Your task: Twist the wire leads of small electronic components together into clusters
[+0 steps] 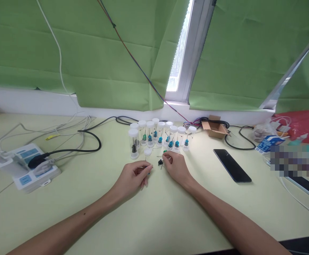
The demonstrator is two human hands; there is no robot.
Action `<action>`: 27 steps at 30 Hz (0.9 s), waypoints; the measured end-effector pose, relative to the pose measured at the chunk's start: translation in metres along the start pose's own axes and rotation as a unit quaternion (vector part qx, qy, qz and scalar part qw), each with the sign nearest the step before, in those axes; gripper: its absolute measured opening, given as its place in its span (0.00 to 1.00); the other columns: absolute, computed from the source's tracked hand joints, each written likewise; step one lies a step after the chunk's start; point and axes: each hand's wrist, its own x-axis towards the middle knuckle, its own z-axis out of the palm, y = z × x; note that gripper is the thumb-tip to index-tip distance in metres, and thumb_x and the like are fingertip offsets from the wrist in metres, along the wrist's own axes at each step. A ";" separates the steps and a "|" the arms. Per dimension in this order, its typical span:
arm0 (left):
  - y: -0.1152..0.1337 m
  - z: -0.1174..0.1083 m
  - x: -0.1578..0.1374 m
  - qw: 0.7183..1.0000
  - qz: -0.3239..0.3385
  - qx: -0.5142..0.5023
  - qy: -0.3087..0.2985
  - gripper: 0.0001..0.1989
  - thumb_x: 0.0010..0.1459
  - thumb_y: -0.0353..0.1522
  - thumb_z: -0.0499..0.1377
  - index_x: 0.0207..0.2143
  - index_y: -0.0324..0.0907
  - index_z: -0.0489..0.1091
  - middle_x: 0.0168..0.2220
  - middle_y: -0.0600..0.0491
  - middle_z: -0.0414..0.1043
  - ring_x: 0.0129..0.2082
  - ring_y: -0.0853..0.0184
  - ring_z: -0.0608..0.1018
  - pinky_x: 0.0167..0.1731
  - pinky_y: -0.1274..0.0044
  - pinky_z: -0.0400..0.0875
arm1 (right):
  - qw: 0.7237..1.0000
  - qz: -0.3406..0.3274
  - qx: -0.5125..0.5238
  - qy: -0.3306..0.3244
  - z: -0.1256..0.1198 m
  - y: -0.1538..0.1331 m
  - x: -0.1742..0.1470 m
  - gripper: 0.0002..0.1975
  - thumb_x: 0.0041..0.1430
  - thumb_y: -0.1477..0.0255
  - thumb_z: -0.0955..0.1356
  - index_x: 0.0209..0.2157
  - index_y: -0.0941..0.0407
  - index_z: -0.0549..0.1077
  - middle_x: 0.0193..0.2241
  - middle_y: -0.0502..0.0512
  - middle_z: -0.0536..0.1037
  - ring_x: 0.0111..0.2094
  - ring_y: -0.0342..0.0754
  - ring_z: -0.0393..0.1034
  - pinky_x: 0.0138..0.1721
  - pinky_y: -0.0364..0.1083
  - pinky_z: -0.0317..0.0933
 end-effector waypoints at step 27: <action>-0.002 -0.004 0.009 0.988 -0.043 -0.147 -0.033 0.21 0.52 0.45 0.64 0.39 0.36 0.74 0.33 0.45 0.78 0.35 0.57 0.82 0.33 0.69 0.78 | 0.998 -0.034 -0.026 -0.044 -0.001 -0.002 -0.003 0.09 0.55 0.70 0.70 0.38 0.57 0.74 0.30 0.52 0.75 0.27 0.45 0.66 0.32 0.44 0.60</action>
